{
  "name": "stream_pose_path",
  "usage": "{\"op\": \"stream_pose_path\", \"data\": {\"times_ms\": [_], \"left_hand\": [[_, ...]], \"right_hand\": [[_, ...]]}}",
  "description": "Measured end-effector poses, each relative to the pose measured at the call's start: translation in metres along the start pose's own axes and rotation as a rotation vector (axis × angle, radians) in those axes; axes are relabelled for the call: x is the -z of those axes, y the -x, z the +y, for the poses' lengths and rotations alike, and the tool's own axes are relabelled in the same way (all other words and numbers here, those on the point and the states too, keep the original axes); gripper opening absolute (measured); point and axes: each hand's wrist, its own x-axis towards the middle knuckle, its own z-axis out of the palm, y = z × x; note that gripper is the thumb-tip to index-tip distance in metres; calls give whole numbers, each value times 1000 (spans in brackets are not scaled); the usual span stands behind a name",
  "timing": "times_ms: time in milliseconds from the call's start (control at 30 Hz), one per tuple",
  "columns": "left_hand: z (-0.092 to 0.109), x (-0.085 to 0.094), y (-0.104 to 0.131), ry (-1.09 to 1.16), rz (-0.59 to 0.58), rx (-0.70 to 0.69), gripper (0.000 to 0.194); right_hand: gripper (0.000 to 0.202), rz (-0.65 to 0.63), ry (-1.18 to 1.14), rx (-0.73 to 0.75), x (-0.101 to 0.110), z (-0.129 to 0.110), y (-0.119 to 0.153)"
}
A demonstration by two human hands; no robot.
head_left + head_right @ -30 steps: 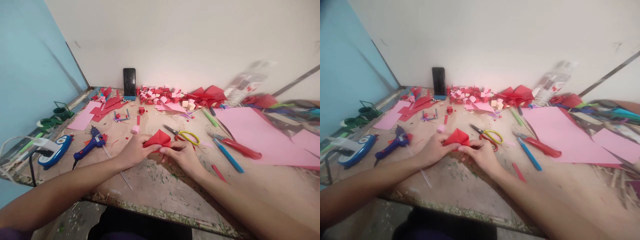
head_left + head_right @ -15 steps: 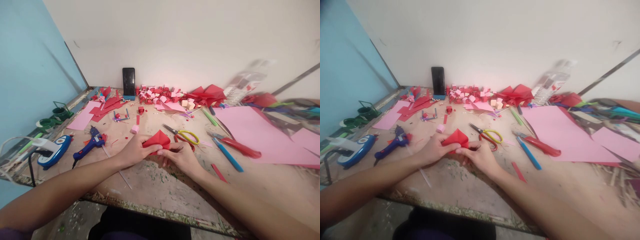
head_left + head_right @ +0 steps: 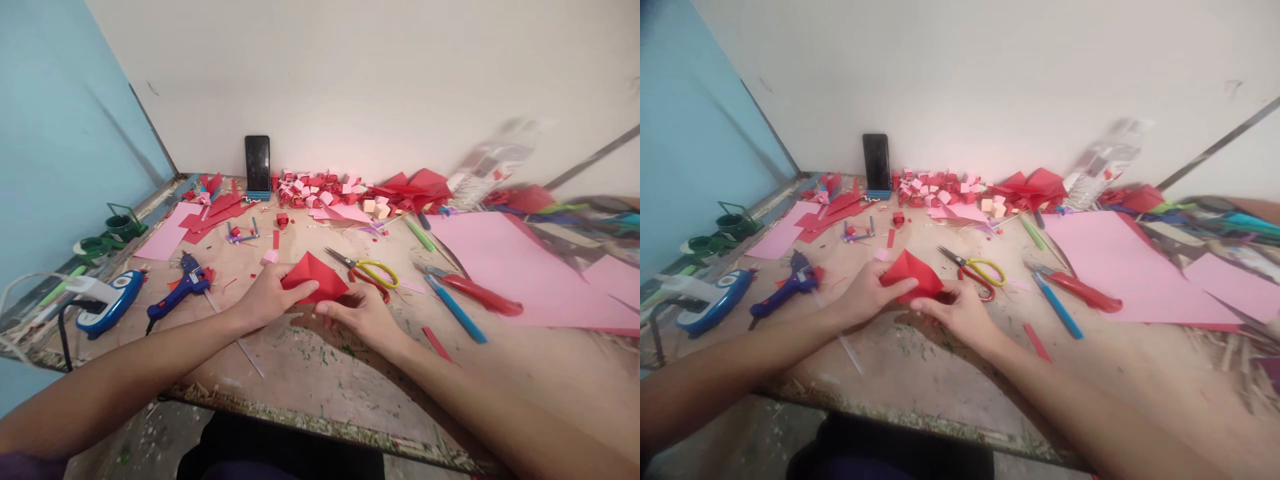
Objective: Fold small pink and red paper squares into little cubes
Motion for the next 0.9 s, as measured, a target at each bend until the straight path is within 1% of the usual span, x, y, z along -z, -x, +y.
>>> {"op": "stream_pose_path", "data": {"times_ms": [67,167,267,400,467,600,767,900], "left_hand": [[0,0,-1,49,13,10,28],[2,1,-3,144,20,14,30],[2,1,-5,172,38,23,30],[1,-1,-4,130,36,20,27],[0,-1,-3,100,29,20,27],[-1,-1,-1,58,-5,21,29],[-4,-1,0,83,-20,42,38],[-2,-1,2,76,-20,7,42]], "right_hand": [[44,4,-65,29,1,1,0],[56,30,-273,16,1,-1,-1],[55,46,-361,-39,0,-3,-2],[36,47,-314,-23,0,-3,-2],[30,59,-266,1,0,-2,-2],[28,105,-166,43,-1,-3,-1],[29,176,-120,57,-4,-6,-2],[29,202,-85,74,-4,-5,-2]]}}
